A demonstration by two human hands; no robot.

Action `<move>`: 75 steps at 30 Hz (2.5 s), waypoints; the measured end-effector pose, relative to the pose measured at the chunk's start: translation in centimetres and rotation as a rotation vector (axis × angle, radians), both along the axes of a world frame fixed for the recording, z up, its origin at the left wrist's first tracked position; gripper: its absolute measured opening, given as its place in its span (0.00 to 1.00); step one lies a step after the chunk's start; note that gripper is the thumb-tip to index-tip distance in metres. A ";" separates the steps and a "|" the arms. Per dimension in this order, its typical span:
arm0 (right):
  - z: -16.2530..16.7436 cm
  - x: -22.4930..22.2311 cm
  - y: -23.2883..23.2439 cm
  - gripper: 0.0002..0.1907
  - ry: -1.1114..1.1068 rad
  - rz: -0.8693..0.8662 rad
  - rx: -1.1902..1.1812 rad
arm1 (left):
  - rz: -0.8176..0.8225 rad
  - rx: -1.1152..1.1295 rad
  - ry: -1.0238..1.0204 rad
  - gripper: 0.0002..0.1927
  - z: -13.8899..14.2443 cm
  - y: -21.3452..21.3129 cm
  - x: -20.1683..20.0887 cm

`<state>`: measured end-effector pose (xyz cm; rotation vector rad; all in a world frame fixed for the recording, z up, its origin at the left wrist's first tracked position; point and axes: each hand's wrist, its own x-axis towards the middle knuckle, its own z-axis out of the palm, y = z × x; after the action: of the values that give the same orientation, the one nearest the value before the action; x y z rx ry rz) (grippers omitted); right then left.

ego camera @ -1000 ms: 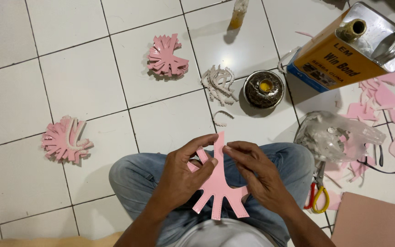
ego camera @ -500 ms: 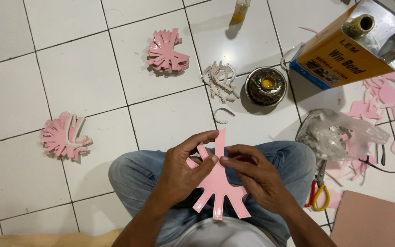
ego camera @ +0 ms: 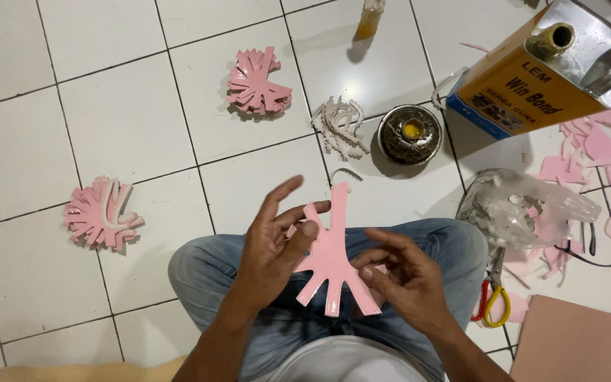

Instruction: The person sits on the floor and glues white lace trim onto pink foam cutout pieces, pressing the trim along the curved edge of each piece. They work through several pieces one at a time, setting finished ones aside and picking up new foam pieces and lace from the floor.

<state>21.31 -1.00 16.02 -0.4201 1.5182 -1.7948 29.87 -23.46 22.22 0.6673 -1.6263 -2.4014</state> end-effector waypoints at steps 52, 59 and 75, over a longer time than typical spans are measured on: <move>1.6 -0.7 0.4 0.27 0.595 0.148 0.178 | -0.053 -0.385 -0.137 0.37 0.3 1.0 1.1; 0.1 0.6 -1.5 0.33 -0.044 -0.097 -0.043 | 0.050 -0.156 0.092 0.40 -0.1 3.6 2.1; 2.6 -2.0 -2.0 0.33 0.919 0.201 0.213 | -0.110 -0.348 -0.108 0.35 1.5 3.0 1.7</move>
<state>19.30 -3.04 18.64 -1.3597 2.1330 -1.2959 31.62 -20.44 23.69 0.6666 -2.1076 -2.0993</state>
